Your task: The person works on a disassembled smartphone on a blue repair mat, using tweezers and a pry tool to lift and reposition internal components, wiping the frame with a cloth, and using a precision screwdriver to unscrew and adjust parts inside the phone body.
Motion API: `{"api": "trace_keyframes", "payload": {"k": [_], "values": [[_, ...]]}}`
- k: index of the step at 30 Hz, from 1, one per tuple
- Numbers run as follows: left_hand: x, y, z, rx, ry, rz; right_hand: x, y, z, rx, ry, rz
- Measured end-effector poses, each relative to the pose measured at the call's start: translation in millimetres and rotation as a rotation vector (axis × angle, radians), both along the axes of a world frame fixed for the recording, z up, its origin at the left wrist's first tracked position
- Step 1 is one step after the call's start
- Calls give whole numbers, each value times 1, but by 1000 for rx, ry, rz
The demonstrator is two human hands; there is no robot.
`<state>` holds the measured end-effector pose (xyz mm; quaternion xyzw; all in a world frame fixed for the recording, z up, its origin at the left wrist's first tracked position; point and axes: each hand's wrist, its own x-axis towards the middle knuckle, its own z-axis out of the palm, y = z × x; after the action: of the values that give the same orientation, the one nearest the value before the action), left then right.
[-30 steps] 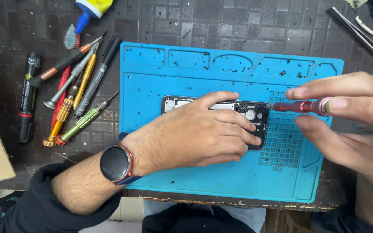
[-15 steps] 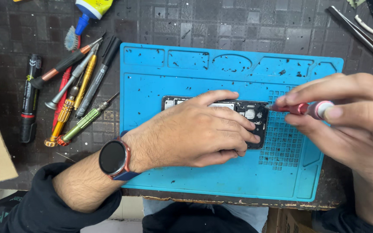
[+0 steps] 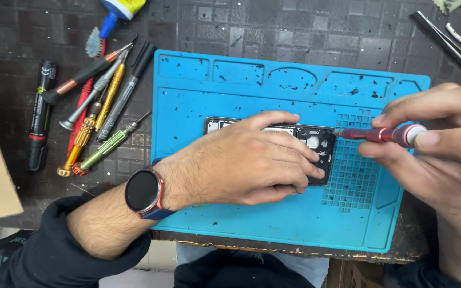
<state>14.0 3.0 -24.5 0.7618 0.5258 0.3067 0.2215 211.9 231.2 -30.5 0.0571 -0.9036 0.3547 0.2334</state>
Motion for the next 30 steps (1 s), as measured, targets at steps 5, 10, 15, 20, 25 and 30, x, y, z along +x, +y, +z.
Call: {"api": "trace_keyframes", "payload": {"k": [5, 10, 15, 20, 25, 30], "values": [[1, 0, -2, 0, -20, 3, 5, -5, -1, -55, -39, -8], [0, -1, -2, 6, -20, -1, 7, -12, 1, -80, -45, -101], [0, 0, -1, -6, -15, -5, 1, -7, 3, -125, -19, -7], [0, 0, -3, -1, -45, -3, 1, -14, 3, -160, -36, -64], [0, 1, -4, -7, -35, -4, 3, -9, 6, -109, -30, -29], [1, -1, -5, 13, -58, 11, 2, -10, 6, -82, -43, -47]]}}
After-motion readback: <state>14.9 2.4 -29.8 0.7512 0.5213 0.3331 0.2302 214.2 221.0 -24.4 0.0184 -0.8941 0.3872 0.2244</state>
